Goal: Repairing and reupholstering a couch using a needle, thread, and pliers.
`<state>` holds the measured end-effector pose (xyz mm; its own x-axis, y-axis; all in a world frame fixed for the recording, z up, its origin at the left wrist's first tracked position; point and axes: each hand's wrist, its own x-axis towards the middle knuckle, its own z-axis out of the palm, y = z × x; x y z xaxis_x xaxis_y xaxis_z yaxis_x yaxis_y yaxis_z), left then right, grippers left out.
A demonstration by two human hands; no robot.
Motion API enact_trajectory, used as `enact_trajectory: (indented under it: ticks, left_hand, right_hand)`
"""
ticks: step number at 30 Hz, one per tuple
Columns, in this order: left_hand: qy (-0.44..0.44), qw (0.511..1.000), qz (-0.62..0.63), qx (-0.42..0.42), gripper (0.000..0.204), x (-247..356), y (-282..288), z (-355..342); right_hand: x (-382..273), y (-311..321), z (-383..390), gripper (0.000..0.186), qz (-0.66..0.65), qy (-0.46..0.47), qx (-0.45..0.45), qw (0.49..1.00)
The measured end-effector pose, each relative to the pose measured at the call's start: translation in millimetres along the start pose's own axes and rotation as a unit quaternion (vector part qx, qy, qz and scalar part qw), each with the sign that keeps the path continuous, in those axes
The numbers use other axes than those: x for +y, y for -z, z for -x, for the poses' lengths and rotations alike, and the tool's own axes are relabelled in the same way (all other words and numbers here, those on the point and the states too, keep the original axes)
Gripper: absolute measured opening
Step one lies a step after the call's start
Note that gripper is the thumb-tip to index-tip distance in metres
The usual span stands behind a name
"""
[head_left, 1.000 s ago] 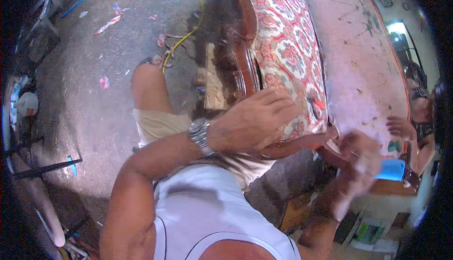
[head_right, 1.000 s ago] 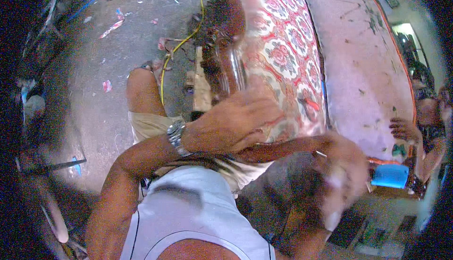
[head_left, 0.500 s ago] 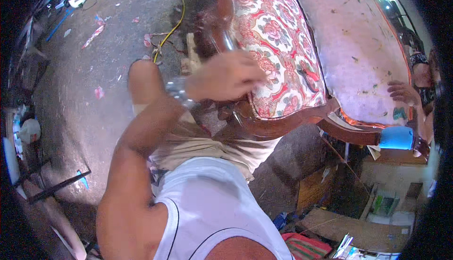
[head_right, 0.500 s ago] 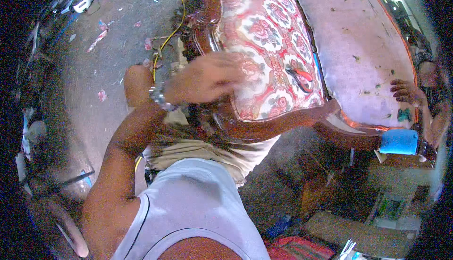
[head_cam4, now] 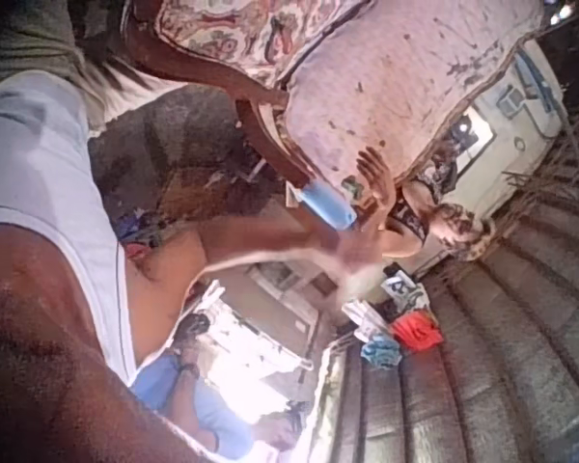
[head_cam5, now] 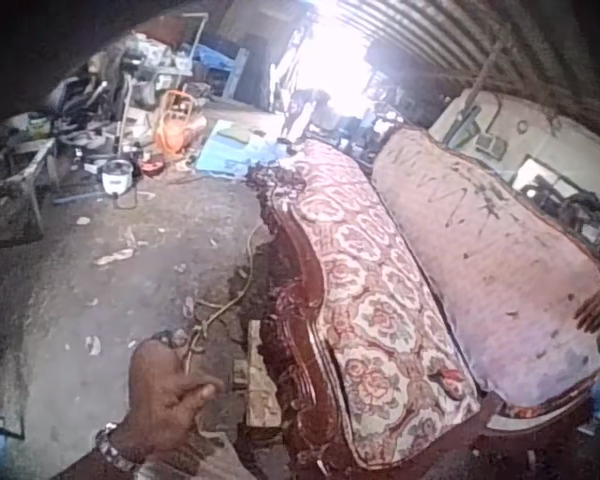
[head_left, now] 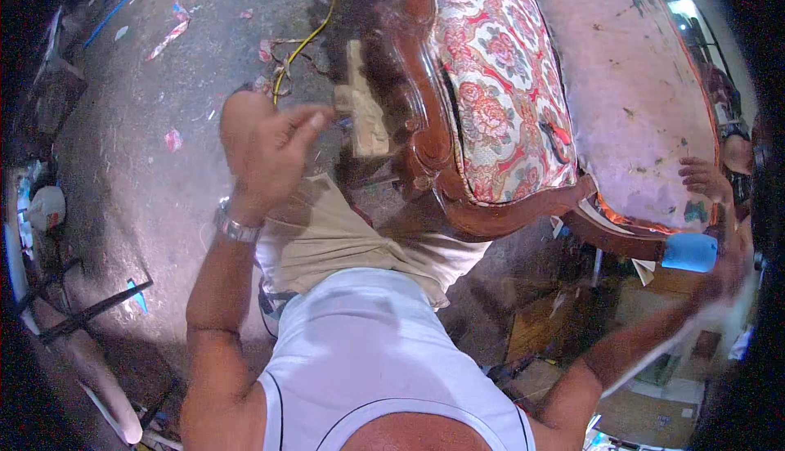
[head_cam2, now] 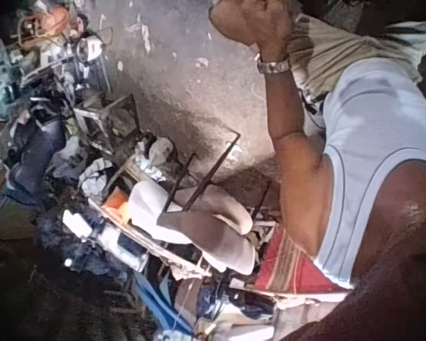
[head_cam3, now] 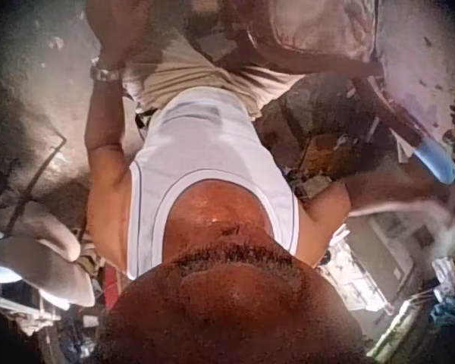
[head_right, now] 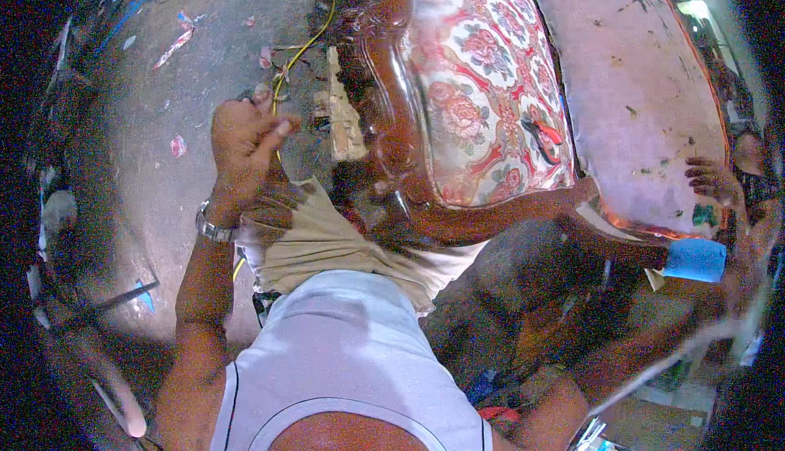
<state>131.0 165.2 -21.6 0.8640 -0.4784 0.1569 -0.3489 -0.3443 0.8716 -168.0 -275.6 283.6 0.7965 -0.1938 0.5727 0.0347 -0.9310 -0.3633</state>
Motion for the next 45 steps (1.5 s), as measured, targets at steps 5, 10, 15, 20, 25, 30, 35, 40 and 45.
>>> enact_trajectory:
  ticks: [5,10,15,20,25,30,35,40,45]
  left_hand:
    - [-0.028,0.973,0.109,-0.199,0.020,-12,-18,17]
    - [-0.295,0.941,0.070,-0.153,0.015,34,-34,10]
    - [-0.441,0.861,0.217,-0.129,0.013,38,-61,-11]
    - [-0.335,0.778,0.481,-0.228,0.011,14,-89,-4]
    - [-0.156,0.775,0.542,-0.286,0.016,4,-69,10]
    - [-0.091,0.761,0.560,-0.316,0.017,-9,-68,21]
    - [-0.237,0.818,0.430,-0.300,0.016,2,-68,16]
    - [-0.312,0.858,0.349,-0.211,0.018,27,-74,23]
    - [-0.384,0.870,0.255,-0.178,0.021,50,-80,26]
  right_hand:
    - [-31,-221,-78,0.033,0.177,-0.155,-0.111,0.966]
    - [-5,-352,-109,0.025,0.037,-0.162,-0.348,0.922]
    - [25,-391,-118,0.027,-0.120,-0.174,-0.391,0.896]
    - [14,-399,-122,0.033,0.003,-0.213,-0.428,0.878]
    - [-4,-405,-118,0.035,0.072,-0.212,-0.403,0.887]
    - [3,-408,-107,0.043,0.194,-0.150,-0.393,0.886]
    - [0,-414,-93,0.047,0.249,-0.060,-0.326,0.910]
    - [-5,-404,-85,0.052,0.221,-0.073,-0.288,0.929]
    - [-28,-389,-69,0.036,0.331,-0.036,-0.204,0.921]
